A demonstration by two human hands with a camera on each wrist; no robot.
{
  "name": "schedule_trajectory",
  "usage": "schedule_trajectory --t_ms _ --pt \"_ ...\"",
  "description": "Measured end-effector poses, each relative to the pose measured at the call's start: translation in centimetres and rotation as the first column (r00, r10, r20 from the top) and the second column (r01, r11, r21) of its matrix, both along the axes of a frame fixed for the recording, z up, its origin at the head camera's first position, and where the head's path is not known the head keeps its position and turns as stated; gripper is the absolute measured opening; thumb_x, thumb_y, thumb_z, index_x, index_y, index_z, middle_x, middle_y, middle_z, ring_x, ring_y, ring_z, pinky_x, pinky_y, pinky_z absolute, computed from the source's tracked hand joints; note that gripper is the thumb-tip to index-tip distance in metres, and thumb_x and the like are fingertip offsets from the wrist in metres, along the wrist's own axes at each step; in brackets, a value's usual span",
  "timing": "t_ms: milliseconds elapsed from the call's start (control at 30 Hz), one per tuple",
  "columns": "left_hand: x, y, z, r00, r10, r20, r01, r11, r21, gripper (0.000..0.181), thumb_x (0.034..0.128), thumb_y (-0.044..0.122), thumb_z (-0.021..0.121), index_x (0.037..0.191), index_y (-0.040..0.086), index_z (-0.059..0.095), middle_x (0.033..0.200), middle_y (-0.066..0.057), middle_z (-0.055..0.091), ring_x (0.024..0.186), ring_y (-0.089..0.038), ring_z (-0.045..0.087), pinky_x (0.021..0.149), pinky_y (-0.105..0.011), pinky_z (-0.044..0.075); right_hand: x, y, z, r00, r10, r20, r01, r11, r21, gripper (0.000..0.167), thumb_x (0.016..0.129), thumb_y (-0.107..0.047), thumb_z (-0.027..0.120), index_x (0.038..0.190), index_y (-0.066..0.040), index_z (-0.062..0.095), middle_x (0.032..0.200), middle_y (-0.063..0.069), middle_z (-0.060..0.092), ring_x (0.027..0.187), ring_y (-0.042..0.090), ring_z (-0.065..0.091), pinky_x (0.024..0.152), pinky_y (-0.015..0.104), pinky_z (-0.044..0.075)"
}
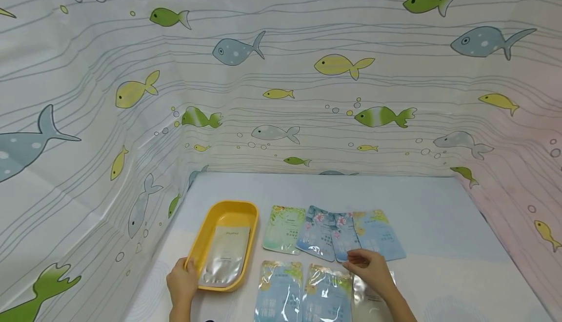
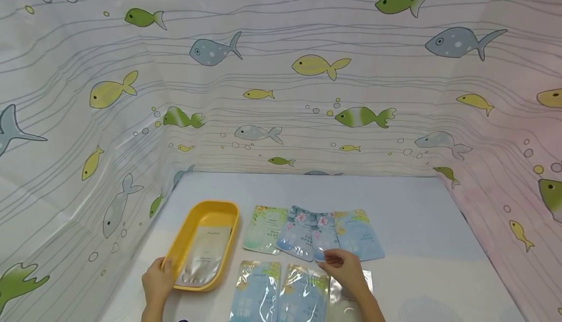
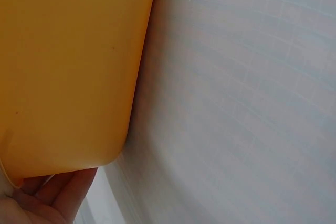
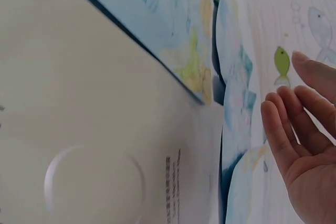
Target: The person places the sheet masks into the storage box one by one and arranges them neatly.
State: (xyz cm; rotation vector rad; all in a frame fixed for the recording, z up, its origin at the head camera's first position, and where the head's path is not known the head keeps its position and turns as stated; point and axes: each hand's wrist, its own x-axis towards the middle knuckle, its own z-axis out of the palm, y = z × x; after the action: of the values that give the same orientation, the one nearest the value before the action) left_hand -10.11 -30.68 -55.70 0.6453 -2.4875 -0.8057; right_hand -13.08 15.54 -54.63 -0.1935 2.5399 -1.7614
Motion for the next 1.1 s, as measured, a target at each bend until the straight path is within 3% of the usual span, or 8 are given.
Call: schedule_trajectory --t_ms 467,800,1100 --pt "0.1 0.0 0.0 1.000 0.001 -0.028 -0.002 1.000 -0.008 0.023 0.0906 0.006 0.051 0.096 -0.015 0.059 0.089 -0.035 0.062 0.079 -0.056 0.056 0.071 -0.060 0.041 1.4 2.1 -0.8 0.989 -0.148 -0.004 0.148 0.988 0.033 0.029 0.073 -0.004 0.078 0.097 0.006 0.068 0.087 0.013 0.070 0.073 0.006 0.064 0.066 0.019 0.052" --pt "0.0 0.0 -0.1 1.000 0.001 -0.022 -0.001 1.000 0.002 0.023 0.0909 0.007 0.051 0.097 -0.014 0.060 0.089 -0.034 0.062 0.080 -0.056 0.056 0.071 -0.060 0.041 2.5 4.2 -1.2 0.970 -0.241 0.023 0.232 0.954 0.190 0.031 0.073 -0.011 0.079 0.098 0.005 0.069 0.084 0.009 0.070 0.070 0.006 0.065 0.063 0.019 0.051" --pt "0.0 -0.1 -0.2 1.000 -0.003 -0.028 0.003 1.000 0.002 0.023 0.0911 0.007 0.051 0.096 -0.014 0.060 0.088 -0.034 0.062 0.077 -0.056 0.056 0.070 -0.059 0.040 3.2 5.8 -1.4 0.955 -0.289 0.067 0.265 0.932 0.245 0.034 0.074 -0.013 0.079 0.099 0.007 0.068 0.084 0.012 0.070 0.069 0.006 0.065 0.063 0.019 0.051"
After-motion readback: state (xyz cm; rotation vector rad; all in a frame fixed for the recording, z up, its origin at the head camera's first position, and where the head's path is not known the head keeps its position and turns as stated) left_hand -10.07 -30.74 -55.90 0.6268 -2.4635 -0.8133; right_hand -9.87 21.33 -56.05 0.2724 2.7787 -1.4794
